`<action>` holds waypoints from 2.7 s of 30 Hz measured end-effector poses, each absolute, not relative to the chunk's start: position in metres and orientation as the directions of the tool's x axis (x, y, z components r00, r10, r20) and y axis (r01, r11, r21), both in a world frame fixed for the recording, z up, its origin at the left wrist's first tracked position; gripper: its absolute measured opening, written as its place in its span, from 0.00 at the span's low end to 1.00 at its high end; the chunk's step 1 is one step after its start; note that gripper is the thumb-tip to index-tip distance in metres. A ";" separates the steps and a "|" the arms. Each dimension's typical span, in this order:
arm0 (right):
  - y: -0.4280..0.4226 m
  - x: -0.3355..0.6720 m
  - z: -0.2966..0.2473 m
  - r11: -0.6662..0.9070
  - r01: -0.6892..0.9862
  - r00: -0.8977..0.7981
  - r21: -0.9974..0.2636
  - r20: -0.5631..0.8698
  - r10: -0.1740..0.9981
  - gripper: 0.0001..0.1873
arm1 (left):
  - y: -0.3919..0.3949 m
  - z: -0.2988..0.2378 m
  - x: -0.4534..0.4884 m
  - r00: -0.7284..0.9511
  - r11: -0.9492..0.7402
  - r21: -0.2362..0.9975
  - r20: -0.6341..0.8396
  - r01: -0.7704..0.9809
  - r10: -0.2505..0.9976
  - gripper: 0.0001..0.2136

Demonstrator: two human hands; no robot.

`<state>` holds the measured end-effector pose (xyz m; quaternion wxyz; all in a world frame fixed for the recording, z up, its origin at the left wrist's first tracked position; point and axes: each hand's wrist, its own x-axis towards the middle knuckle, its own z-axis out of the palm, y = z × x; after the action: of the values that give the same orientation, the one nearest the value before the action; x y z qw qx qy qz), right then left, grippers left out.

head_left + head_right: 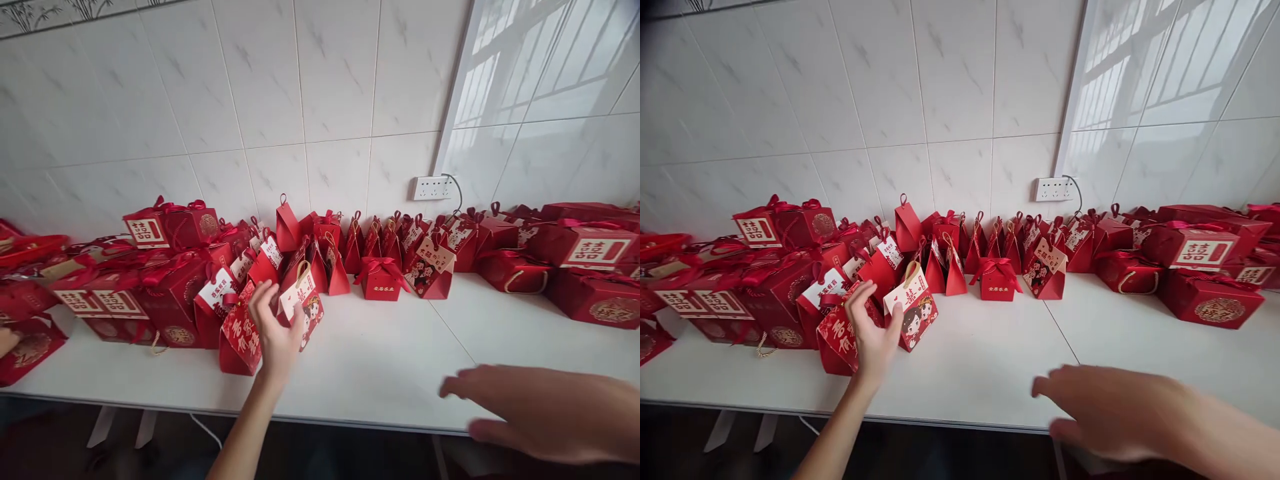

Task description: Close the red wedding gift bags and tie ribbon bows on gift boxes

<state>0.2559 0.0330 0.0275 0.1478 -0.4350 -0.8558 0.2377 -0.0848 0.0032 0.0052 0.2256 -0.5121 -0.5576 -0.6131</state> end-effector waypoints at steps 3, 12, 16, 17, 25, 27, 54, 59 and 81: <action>0.051 0.189 0.046 0.678 0.563 -0.790 -0.473 -0.067 0.610 0.16 | 0.013 0.002 -0.104 -0.583 -0.166 0.761 0.601 0.628 0.547 0.23; 0.114 0.100 0.007 0.700 0.277 -0.571 -0.658 0.472 0.671 0.20 | 0.043 -0.017 -0.075 -0.417 -0.203 0.859 0.419 0.469 0.807 0.13; 0.141 0.106 -0.006 0.729 0.146 -0.279 -0.669 0.679 0.679 0.12 | 0.067 -0.014 -0.044 -0.271 -0.285 0.858 0.422 0.427 0.865 0.09; 0.144 0.110 -0.007 0.746 0.129 -0.210 -0.653 0.717 0.664 0.09 | 0.074 -0.014 -0.036 -0.239 -0.304 0.858 0.425 0.414 0.873 0.09; 0.141 0.134 -0.009 0.888 0.204 -0.037 -0.412 0.903 0.428 0.09 | 0.098 -0.025 -0.010 -0.088 -0.395 0.876 0.432 0.278 0.897 0.07; 0.138 0.136 -0.010 0.915 0.203 -0.041 -0.349 0.930 0.364 0.08 | 0.092 -0.023 -0.014 -0.021 -0.420 0.872 0.438 0.250 0.899 0.07; 0.113 0.133 -0.009 0.981 0.107 -0.251 -0.161 0.950 0.183 0.14 | 0.070 0.002 -0.023 0.087 -0.818 0.334 0.904 0.469 0.419 0.09; 0.113 0.135 -0.008 0.980 0.155 -0.260 -0.124 0.952 0.162 0.12 | 0.066 0.000 -0.023 0.076 -0.791 0.420 0.863 0.444 0.500 0.14; 0.114 0.132 -0.010 0.979 0.164 -0.222 -0.122 0.962 0.157 0.09 | 0.069 -0.001 -0.024 0.103 -0.804 0.368 0.881 0.467 0.463 0.20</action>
<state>0.1325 0.1143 -0.0105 0.6152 -0.1027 -0.7816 -0.0029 -0.0245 0.0690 -0.0015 0.0017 -0.7427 -0.3128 -0.5920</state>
